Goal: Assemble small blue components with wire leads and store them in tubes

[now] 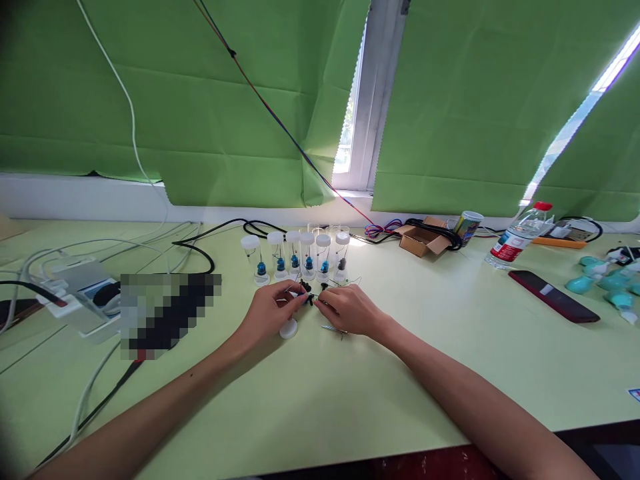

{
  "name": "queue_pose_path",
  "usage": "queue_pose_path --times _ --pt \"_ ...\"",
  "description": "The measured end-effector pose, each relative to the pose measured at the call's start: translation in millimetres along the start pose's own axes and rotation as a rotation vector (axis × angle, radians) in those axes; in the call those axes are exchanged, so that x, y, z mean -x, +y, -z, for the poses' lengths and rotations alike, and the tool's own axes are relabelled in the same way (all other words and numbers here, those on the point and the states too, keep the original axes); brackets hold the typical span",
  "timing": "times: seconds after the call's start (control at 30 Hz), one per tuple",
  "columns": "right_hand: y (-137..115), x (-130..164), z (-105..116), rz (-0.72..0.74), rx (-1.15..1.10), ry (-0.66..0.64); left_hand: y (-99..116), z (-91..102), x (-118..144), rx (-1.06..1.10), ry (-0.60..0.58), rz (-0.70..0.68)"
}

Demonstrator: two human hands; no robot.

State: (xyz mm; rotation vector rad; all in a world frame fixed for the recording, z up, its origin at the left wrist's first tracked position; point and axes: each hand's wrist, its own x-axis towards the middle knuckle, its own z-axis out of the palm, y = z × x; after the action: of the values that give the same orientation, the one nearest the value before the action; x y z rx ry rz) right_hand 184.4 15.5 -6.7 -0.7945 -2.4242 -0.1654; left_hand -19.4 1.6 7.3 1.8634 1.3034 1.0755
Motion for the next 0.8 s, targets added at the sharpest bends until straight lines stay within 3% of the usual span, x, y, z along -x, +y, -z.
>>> queue_pose_path --times 0.57,0.8 --pt "4.1 1.7 -2.8 -0.032 0.007 0.004 -7.6 -1.1 0.9 -0.164 -0.054 -0.113" --pt "6.8 0.9 -3.3 -0.150 0.005 0.106 -10.1 -1.8 2.5 -0.150 -0.100 -0.114"
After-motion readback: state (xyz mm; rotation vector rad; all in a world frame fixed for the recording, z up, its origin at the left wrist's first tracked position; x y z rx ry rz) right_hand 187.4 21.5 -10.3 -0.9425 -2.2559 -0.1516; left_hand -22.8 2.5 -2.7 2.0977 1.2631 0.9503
